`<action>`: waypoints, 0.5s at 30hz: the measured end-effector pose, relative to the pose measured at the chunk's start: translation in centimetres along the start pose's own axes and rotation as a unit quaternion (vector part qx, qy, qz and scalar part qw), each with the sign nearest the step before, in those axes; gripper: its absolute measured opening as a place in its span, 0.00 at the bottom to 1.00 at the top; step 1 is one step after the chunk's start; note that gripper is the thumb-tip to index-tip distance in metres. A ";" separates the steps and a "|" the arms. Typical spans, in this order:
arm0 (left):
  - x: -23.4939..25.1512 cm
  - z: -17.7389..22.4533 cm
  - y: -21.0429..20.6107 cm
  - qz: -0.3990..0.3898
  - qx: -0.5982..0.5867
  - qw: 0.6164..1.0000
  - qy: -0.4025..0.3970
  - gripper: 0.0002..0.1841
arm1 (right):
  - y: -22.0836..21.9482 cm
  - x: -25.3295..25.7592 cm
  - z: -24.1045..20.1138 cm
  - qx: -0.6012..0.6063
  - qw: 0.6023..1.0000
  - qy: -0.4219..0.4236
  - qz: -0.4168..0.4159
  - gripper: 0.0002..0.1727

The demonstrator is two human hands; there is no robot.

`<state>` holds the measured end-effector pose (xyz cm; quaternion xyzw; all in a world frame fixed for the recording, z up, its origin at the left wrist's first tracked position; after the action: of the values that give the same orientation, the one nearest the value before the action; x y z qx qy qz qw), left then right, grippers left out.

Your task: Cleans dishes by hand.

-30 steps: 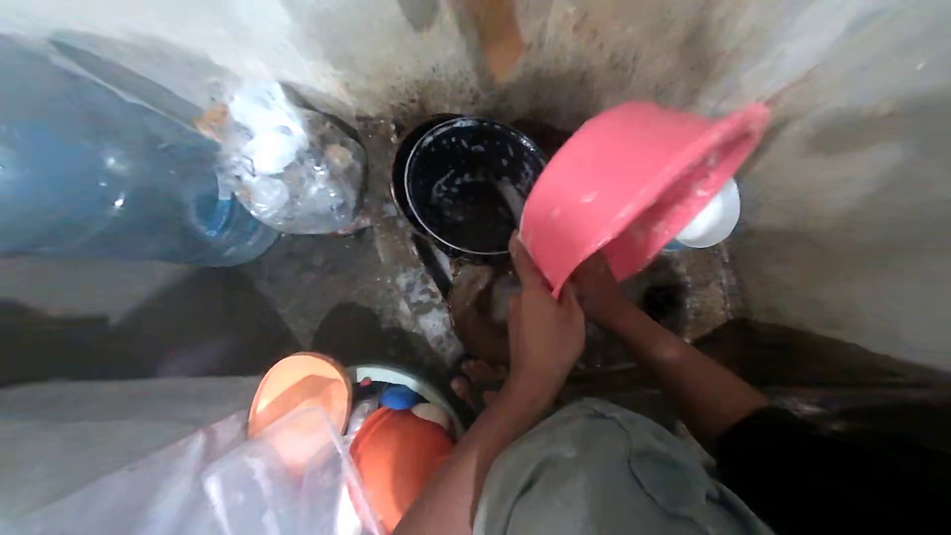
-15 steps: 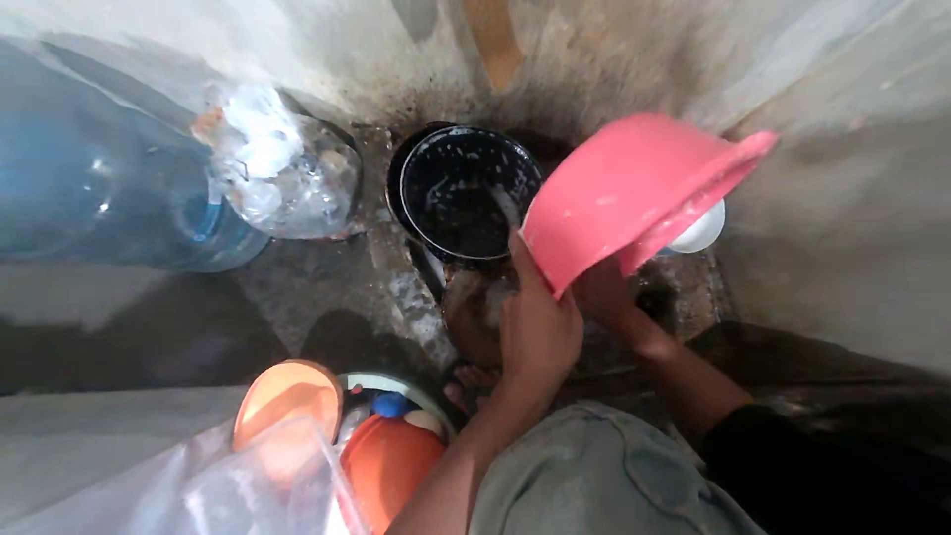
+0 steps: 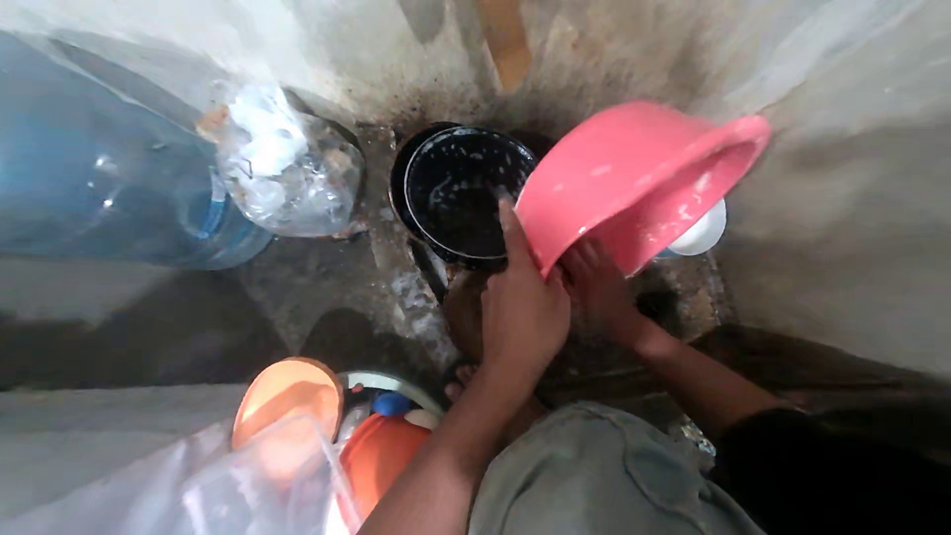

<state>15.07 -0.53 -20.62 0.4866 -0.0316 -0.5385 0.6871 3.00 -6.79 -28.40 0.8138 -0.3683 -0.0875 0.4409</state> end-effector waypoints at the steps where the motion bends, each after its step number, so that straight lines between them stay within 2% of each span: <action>1: 0.0 -0.6 0.1 0.000 -0.002 1.000 0.004 0.49 | -0.3 -0.3 -0.3 -0.026 0.999 0.039 -0.015 0.18; 3: -0.4 -2.1 0.5 0.011 -0.003 1.000 0.016 0.49 | 0.3 -0.7 0.3 -0.127 0.987 0.100 -0.016 0.15; 6: -0.2 -2.9 0.4 0.016 0.004 1.000 0.019 0.51 | 2.7 0.0 3.7 -0.243 0.969 0.039 -0.020 0.12; 8: 0.0 -2.2 0.6 0.012 0.009 1.000 0.014 0.51 | 3.5 1.2 4.2 -0.244 0.969 -0.024 -0.006 0.15; 10: 0.1 -0.6 1.2 0.018 0.033 0.999 -0.010 0.50 | 2.8 1.6 3.5 -0.156 0.985 -0.069 -0.007 0.20; 11: 0.2 0.1 1.7 0.022 0.050 0.998 -0.019 0.50 | 2.0 1.3 2.5 -0.102 0.994 -0.048 -0.007 0.23; 13: 0.5 0.8 2.8 0.029 0.084 0.996 -0.020 0.51 | 0.8 -0.4 -0.1 -0.028 0.997 0.066 -0.014 0.31; 15: 0.8 0.6 4.2 0.048 0.114 0.992 -0.024 0.51 | 0.6 -2.0 -1.2 -0.033 0.983 0.180 -0.021 0.35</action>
<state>18.06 -1.79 -17.70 0.5467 -0.1332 -0.5092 0.6512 1.79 -4.84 -27.57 0.8089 -0.2629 0.0395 0.5244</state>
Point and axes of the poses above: each hand's wrist, its own x-axis towards the middle knuckle, its own y-axis out of the back of the hand, z = x × y, the point moved 9 cm from there along x, towards the middle knuckle, and after that the axes turned 12 degrees about x, right-handed, at the moved point
